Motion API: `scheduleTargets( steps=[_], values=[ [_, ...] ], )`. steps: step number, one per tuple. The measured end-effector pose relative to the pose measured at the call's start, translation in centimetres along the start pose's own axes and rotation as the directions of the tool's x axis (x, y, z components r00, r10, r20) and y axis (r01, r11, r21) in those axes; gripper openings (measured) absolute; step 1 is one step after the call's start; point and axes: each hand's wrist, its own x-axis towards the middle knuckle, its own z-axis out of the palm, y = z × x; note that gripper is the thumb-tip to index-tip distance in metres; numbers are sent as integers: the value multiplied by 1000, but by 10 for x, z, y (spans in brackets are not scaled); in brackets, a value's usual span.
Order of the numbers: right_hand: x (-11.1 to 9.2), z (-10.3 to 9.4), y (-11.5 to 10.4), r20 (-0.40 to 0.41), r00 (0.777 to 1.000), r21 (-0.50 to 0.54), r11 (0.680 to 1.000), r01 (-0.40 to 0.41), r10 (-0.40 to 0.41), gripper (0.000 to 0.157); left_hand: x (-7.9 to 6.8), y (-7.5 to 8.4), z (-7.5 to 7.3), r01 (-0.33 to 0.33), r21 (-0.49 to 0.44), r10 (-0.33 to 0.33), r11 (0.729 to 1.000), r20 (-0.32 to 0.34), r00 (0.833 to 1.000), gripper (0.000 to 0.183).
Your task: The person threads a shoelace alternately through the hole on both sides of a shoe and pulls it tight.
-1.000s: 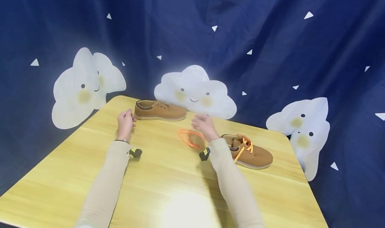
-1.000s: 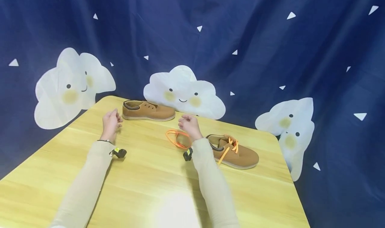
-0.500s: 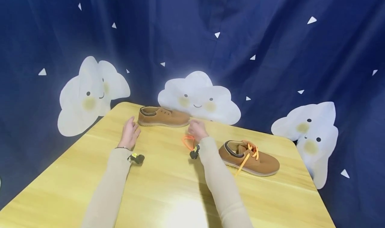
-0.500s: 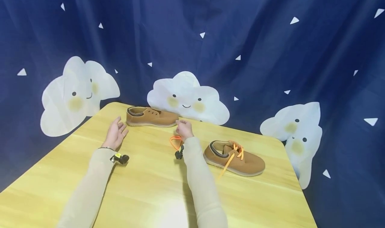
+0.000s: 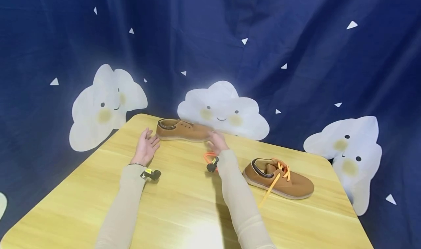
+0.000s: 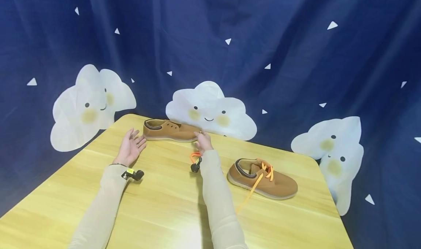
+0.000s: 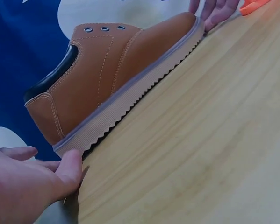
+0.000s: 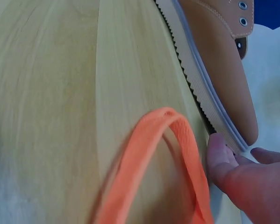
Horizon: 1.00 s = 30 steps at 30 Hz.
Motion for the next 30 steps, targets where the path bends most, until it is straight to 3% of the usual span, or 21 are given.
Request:
scheduleTargets(
  steps=[2, 3, 5, 8, 12, 16, 20, 24, 26, 30],
  values=[
    [-3, -2, 0, -9, 1000, 46, 999, -10, 10, 60, -1, 1, -1, 14, 12, -14, 1000, -10, 1000, 75],
    [-4, -1, 0, -71, 995, 206, 977, -50, 66, 67, -2, 2, -1, 23, 12, -23, 1000, -16, 1000, 73],
    [-8, -3, -1, -63, 997, 196, 980, -39, 52, 69, 0, 2, -1, 44, 46, -43, 998, -35, 998, 71],
    [-16, -8, -2, -50, 997, 131, 990, -43, 50, 64, 0, 2, -1, 74, 208, -63, 975, -61, 996, 68],
    [-22, -13, -1, -30, 997, 23, 998, -64, 64, 52, -2, 1, 1, 82, 485, -57, 871, -67, 996, 68],
    [-27, -16, -2, -58, 996, -20, 997, -70, 69, 47, -6, 1, 3, 46, 664, -45, 746, -18, 999, 74],
    [-32, -19, -4, -79, 996, -70, 996, -55, 49, 43, -11, 1, 4, 4, 758, -31, 653, 21, 999, 83],
    [-42, -25, -9, -85, 996, -222, 975, -12, -7, 36, -11, 3, 4, -44, 814, -3, 580, 56, 998, 82],
    [-49, -29, -12, -82, 996, -281, 960, 6, -30, 34, -10, 3, 5, -65, 799, -4, 597, 84, 996, 79],
    [-68, -37, -21, -72, 995, -314, 948, 42, -68, 36, -12, 6, 7, -100, 739, -31, 666, 162, 986, 77]
  ],
)
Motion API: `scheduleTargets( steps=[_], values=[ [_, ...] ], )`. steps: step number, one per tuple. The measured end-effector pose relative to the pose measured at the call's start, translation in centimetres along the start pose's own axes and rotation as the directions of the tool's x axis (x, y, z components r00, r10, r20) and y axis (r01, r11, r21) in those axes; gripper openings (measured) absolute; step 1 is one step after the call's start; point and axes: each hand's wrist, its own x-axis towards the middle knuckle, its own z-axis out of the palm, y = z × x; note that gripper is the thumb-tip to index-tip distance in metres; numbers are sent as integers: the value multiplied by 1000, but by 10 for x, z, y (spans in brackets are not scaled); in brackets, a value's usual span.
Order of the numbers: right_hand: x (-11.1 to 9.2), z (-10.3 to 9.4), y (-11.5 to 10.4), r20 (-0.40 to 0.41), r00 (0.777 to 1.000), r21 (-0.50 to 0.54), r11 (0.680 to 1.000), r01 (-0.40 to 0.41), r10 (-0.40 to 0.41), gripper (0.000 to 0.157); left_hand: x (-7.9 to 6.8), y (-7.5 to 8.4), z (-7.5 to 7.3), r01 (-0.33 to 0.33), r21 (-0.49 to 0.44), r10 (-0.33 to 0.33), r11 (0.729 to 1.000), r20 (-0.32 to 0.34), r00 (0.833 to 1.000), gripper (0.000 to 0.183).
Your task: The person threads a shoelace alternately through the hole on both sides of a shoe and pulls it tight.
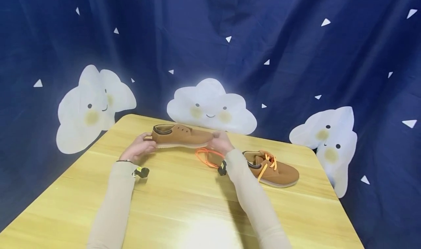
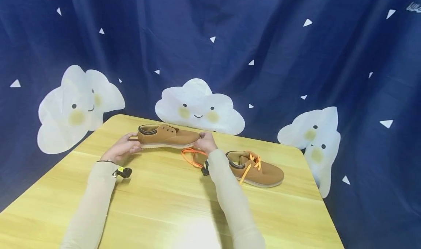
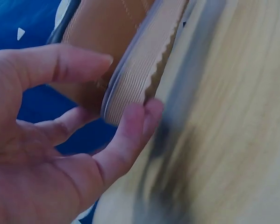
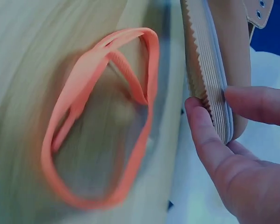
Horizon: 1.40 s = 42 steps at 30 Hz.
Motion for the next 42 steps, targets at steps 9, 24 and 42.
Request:
scheduleTargets(
  steps=[9, 24, 42],
  values=[
    [-44, -22, -10, 61, 983, -207, 962, 180, -171, 29, -17, 22, 4, -27, 26, 24, 999, 115, 993, 58],
    [-115, -50, 5, 220, 972, -318, 936, 151, -82, 52, -41, 42, 21, -148, 350, 69, 925, 229, 971, 70],
    [-174, -80, 48, 204, 978, -414, 901, 126, -43, 59, -50, 24, 88, -398, 504, 190, 766, 413, 891, 61]
  ],
)
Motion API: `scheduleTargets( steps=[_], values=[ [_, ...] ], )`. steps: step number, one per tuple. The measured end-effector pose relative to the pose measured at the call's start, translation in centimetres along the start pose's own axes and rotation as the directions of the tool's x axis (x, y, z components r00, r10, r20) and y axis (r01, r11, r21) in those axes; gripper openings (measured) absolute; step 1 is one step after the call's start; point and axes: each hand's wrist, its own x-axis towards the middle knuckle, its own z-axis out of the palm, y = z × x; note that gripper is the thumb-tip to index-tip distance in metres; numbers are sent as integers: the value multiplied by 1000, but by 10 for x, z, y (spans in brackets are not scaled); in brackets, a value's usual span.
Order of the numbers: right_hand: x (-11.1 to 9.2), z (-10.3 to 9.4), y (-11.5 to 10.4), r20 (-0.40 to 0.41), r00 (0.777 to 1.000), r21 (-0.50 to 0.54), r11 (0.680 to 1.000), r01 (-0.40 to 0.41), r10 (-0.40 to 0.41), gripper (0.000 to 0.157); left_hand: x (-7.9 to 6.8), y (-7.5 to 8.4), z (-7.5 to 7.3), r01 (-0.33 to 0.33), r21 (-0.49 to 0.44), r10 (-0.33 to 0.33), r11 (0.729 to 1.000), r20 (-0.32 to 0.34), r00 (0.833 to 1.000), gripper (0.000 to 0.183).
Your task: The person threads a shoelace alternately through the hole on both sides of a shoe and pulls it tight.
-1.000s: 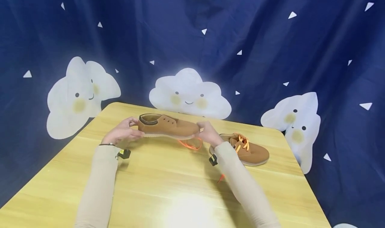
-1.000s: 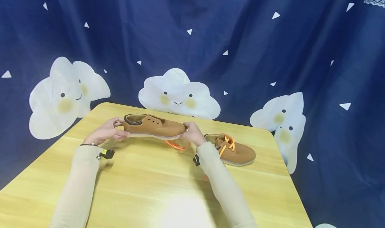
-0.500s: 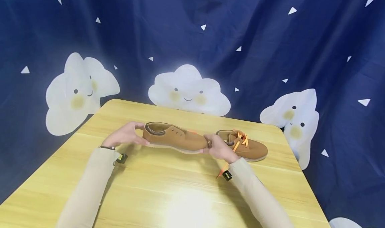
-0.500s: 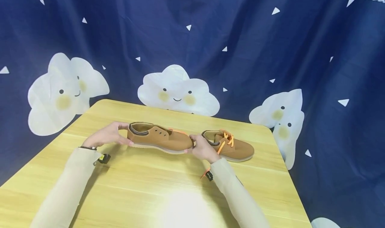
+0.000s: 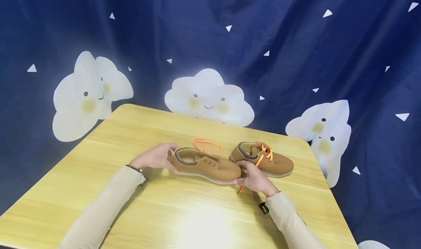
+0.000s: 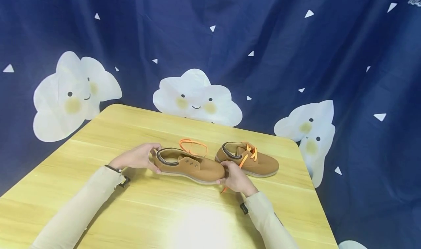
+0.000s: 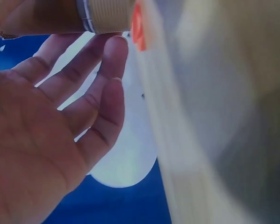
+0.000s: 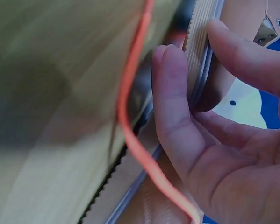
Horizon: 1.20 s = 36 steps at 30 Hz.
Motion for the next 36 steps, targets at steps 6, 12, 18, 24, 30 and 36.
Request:
scheduleTargets(
  steps=[6, 12, 18, 24, 30, 36],
  values=[
    [-8, 3, 7, -89, 996, -100, 995, -17, 8, 59, 2, 1, 12, 16, -35, -14, 999, 62, 998, 65],
    [-12, 3, 12, -114, 993, -124, 992, -30, 16, 63, 4, 4, 15, 11, -43, -7, 999, 95, 995, 63],
    [-12, 4, 15, -111, 993, -94, 994, -51, 40, 67, 5, 0, 15, 27, -39, -23, 999, 109, 994, 66],
    [-16, 4, 17, -105, 992, -35, 996, -77, 73, 69, 11, -7, 6, 33, -105, -10, 994, 218, 976, 70],
    [-16, -7, 12, 19, 999, -74, 996, -44, 46, 77, 16, -24, -25, 133, -241, -60, 961, 290, 955, 72],
    [-3, -25, -16, 123, 992, -258, 965, 53, -21, 72, 52, -33, -27, 31, -303, -56, 953, -74, 996, 45]
  ],
)
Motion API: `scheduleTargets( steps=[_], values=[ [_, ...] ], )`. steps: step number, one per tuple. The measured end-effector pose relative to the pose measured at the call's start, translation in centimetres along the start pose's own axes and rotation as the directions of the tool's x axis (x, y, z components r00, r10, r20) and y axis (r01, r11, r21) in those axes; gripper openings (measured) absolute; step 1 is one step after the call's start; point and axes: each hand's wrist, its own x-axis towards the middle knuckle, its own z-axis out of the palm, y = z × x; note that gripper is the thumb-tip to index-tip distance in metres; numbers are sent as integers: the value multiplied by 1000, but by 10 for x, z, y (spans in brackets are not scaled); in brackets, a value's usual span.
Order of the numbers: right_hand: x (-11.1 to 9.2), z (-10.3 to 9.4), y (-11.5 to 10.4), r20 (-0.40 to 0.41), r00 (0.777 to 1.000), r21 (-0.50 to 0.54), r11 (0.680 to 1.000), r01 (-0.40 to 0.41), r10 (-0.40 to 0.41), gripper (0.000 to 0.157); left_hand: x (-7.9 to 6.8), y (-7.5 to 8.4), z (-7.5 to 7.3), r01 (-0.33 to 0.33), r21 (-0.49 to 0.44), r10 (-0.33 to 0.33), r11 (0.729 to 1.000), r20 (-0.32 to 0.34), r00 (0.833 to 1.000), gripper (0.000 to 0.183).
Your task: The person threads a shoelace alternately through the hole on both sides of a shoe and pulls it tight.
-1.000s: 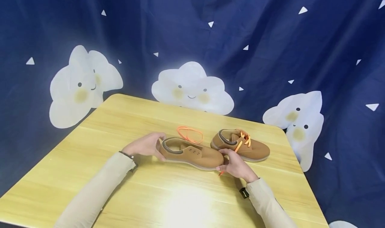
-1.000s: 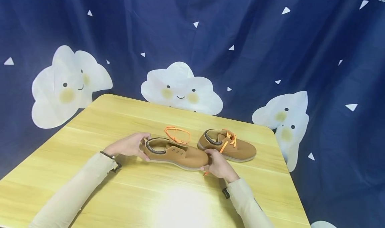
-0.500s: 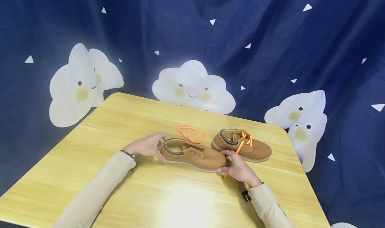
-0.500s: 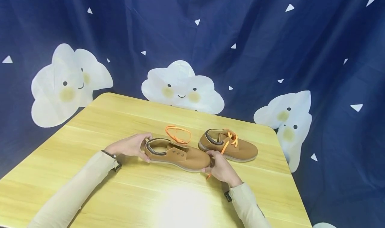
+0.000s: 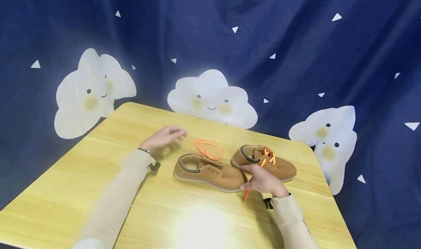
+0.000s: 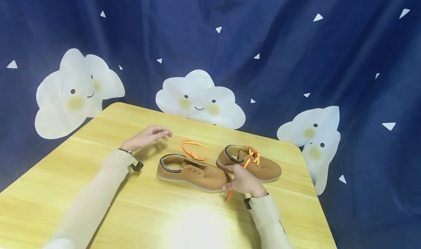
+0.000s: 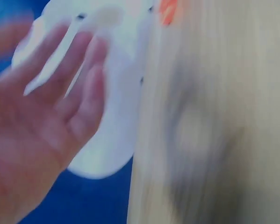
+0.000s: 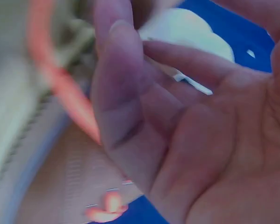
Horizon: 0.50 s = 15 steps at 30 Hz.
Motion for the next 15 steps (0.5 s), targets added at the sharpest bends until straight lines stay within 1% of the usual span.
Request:
scheduleTargets(
  steps=[2, 3, 5, 6, 8, 10, 11, 14, 15],
  values=[
    [5, -5, -9, -3, 1000, -21, 999, 30, -30, 61, 14, -1, 8, -28, 36, 30, 999, -57, 998, 41],
    [8, -7, -13, 4, 999, -23, 999, 48, -48, 51, 19, -2, 13, -36, 68, 40, 997, -68, 997, 40],
    [16, -9, -19, 14, 997, -8, 997, 80, -80, 33, 28, -4, 21, -42, 123, 49, 991, -52, 997, 38],
    [20, -9, -21, 20, 995, 5, 995, 97, -97, 30, 32, -5, 24, -40, 151, 47, 988, -38, 998, 38],
    [28, -10, -24, 38, 992, 32, 992, 121, -122, 30, 37, -8, 31, -33, 204, 35, 979, -4, 999, 39],
    [35, -10, -25, 49, 992, 71, 991, 112, -116, 26, 40, -10, 36, -25, 246, 19, 969, 26, 999, 41],
    [38, -11, -26, 46, 994, 85, 992, 96, -100, 29, 41, -10, 38, -21, 256, 11, 966, 40, 999, 41],
    [45, -14, -27, 18, 999, 108, 994, 34, -36, 47, 44, -9, 41, -23, 268, 3, 963, 75, 997, 42],
    [47, -15, -28, 12, 1000, 120, 992, 22, -24, 46, 46, -8, 42, -30, 272, 8, 962, 82, 997, 42]
  ],
)
